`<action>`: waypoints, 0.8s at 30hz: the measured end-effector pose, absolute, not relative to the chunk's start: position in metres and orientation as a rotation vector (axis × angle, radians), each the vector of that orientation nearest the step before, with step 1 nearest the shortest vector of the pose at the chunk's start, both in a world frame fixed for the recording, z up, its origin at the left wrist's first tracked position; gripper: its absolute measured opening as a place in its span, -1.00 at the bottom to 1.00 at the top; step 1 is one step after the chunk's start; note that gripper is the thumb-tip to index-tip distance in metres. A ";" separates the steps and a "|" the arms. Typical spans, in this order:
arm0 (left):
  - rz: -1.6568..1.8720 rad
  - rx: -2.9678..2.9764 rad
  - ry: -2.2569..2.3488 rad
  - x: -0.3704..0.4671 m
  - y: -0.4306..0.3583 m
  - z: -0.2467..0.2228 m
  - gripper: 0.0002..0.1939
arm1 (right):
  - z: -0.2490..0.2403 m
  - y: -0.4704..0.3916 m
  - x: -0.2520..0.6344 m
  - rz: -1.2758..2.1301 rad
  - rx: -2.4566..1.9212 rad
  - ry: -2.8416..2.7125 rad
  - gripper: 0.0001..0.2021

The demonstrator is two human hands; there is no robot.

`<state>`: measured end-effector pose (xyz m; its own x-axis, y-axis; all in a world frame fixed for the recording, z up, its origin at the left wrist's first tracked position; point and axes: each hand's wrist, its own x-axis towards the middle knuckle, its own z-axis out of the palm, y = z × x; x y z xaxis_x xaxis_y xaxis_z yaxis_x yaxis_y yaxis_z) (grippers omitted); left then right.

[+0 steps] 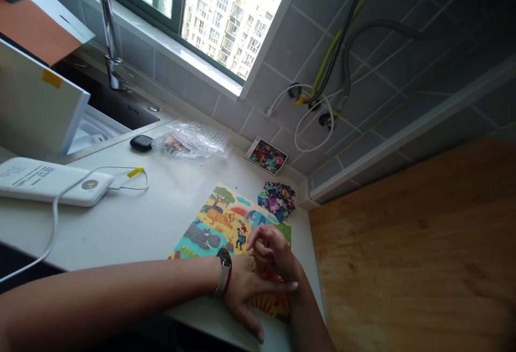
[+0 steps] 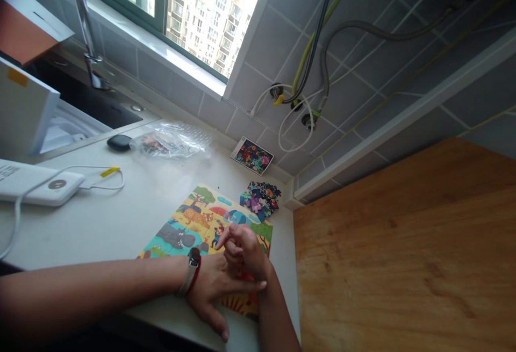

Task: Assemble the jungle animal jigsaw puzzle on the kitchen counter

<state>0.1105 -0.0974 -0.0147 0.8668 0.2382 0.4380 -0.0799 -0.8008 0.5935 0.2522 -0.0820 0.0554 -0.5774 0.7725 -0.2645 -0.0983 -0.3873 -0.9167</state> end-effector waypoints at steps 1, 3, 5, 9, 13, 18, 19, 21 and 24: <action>0.665 2.423 0.129 0.109 -0.096 -0.014 0.07 | 0.055 -0.081 0.250 2.023 -0.988 -1.271 -0.49; 0.669 2.476 0.123 0.108 -0.090 -0.012 0.08 | 0.053 -0.078 0.246 1.973 -1.018 -1.248 -0.50; 0.694 2.551 0.115 0.105 -0.079 -0.008 -0.04 | 0.046 -0.072 0.248 1.734 -1.018 -1.130 -0.53; 0.792 2.590 0.295 0.097 -0.050 0.004 -0.53 | 0.026 -0.050 0.270 1.037 -1.188 -1.121 -0.53; 0.961 2.449 0.461 0.089 -0.027 0.008 -0.72 | 0.005 -0.027 0.309 0.487 -1.571 -1.271 -0.56; 0.968 2.456 0.675 0.080 -0.007 0.006 -0.71 | -0.012 -0.020 0.342 0.171 -1.908 -1.372 -0.48; 0.970 2.452 0.704 0.078 -0.004 0.006 -0.72 | -0.014 -0.021 0.343 0.137 -1.944 -1.405 -0.43; 0.969 2.438 0.765 0.074 0.001 0.005 -0.73 | -0.018 -0.022 0.343 0.109 -1.984 -1.466 -0.35; 0.962 2.416 0.845 0.072 0.007 0.004 -0.73 | -0.018 -0.024 0.339 0.086 -2.001 -1.513 -0.28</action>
<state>0.0716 0.0070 0.0038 0.5794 0.6633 0.4737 0.3846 -0.7349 0.5586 0.3386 -0.0240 -0.0183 0.3414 0.8885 0.3065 0.8483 -0.1509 -0.5076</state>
